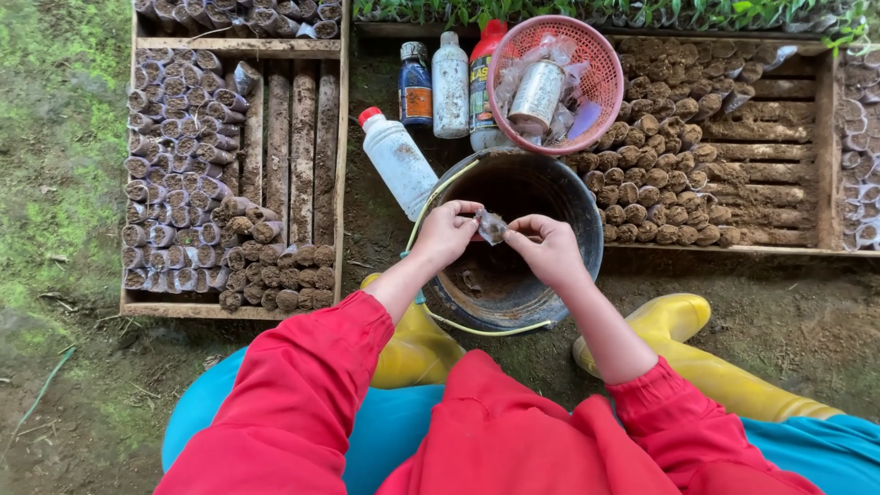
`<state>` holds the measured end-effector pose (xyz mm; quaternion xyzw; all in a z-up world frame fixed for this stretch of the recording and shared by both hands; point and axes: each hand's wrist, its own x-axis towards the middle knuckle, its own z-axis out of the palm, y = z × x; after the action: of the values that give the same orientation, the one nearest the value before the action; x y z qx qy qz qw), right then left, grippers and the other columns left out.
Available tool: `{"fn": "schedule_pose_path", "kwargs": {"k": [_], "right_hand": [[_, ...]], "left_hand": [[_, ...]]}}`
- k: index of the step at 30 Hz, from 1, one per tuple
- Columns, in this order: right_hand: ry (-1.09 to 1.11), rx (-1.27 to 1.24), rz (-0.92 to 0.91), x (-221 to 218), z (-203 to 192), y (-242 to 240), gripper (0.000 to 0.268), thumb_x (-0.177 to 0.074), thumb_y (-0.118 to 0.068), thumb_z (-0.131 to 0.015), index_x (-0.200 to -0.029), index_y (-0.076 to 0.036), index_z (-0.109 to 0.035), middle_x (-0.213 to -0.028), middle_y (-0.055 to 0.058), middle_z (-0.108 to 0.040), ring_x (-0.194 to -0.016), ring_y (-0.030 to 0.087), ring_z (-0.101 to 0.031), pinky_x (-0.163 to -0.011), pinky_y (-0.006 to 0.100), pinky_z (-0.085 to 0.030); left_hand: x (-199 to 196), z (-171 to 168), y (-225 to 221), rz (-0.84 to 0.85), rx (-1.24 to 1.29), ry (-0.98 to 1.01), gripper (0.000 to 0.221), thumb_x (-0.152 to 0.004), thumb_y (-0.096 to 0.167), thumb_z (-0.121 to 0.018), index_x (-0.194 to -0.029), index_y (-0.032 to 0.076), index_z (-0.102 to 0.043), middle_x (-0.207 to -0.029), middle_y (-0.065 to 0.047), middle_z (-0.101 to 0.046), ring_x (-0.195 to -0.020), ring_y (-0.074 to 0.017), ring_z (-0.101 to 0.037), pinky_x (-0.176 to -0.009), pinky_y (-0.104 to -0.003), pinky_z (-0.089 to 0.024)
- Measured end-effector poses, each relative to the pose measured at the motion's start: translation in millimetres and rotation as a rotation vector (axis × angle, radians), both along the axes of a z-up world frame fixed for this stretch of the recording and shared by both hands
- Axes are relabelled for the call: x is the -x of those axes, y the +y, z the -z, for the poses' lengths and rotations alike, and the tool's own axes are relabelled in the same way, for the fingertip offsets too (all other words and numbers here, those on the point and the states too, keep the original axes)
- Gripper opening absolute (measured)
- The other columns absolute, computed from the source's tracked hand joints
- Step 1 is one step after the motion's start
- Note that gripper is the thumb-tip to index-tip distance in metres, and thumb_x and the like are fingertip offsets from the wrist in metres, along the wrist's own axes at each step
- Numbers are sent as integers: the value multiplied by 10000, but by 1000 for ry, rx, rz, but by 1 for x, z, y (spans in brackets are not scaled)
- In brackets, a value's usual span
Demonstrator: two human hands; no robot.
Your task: Filling small plastic bags with soil to prepare them for seedlings and arranging them in a wooden tray.
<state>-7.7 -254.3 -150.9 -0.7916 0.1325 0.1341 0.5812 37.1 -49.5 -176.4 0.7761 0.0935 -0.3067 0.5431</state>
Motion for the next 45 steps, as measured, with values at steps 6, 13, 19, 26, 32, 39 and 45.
{"fn": "schedule_pose_path", "kwargs": {"k": [6,13,19,26,32,39,45], "right_hand": [[98,-43,69,-8,-16,-4,104,-840,-167,-778,-923,-105,-785,-734,-11,-692,-710,45,-590,-606,195,-443],[138,-52,82,-9,-13,-2,86,-835,-163,-770,-893,-99,-777,-712,-10,-681,-697,34,-557,-595,182,-396],[101,351,-41,-18,-25,0,86,-803,-222,-782,-862,-159,-784,-769,44,-755,-754,194,-722,-669,310,-544],[28,315,-66,-38,0,-6,136,-814,-206,-752,-923,-129,-727,-783,77,-741,-779,233,-732,-740,366,-567],[128,583,-313,-62,120,-30,271,-852,-194,-666,-1058,-38,-746,-954,196,-758,-982,374,-730,-862,482,-594],[447,752,-775,-10,221,29,431,-864,-257,-679,-1151,56,-750,-1088,232,-764,-1108,374,-726,-942,482,-605],[449,326,-600,0,196,8,543,-663,-427,-880,-1128,-157,-802,-998,102,-779,-1009,293,-747,-831,415,-608]], "left_hand": [[-6,-5,-2,-63,46,-46,387,-911,161,-638,-1297,148,-656,-1162,-84,-775,-1108,-225,-736,-962,-361,-576],[1,-63,-15,74,-60,-179,543,-750,181,-729,-1283,181,-627,-1274,-73,-669,-1151,-221,-705,-1018,-404,-564],[-2,-66,-16,156,-125,-220,257,-891,129,-643,-1142,186,-643,-1007,-52,-743,-910,-246,-774,-817,-397,-617],[-6,-67,-14,179,-238,-306,104,-853,71,-640,-839,170,-671,-926,-72,-753,-865,-293,-774,-763,-443,-620],[-11,-69,-5,146,-245,-268,132,-878,72,-660,-851,181,-728,-907,-58,-773,-876,-283,-774,-753,-414,-637],[-9,-72,-3,141,-174,-224,123,-872,43,-640,-876,134,-722,-925,-97,-784,-820,-259,-787,-731,-400,-636],[-7,-73,-4,143,-103,-263,119,-910,-29,-618,-873,76,-661,-952,-163,-760,-805,-281,-788,-675,-411,-622]]}}
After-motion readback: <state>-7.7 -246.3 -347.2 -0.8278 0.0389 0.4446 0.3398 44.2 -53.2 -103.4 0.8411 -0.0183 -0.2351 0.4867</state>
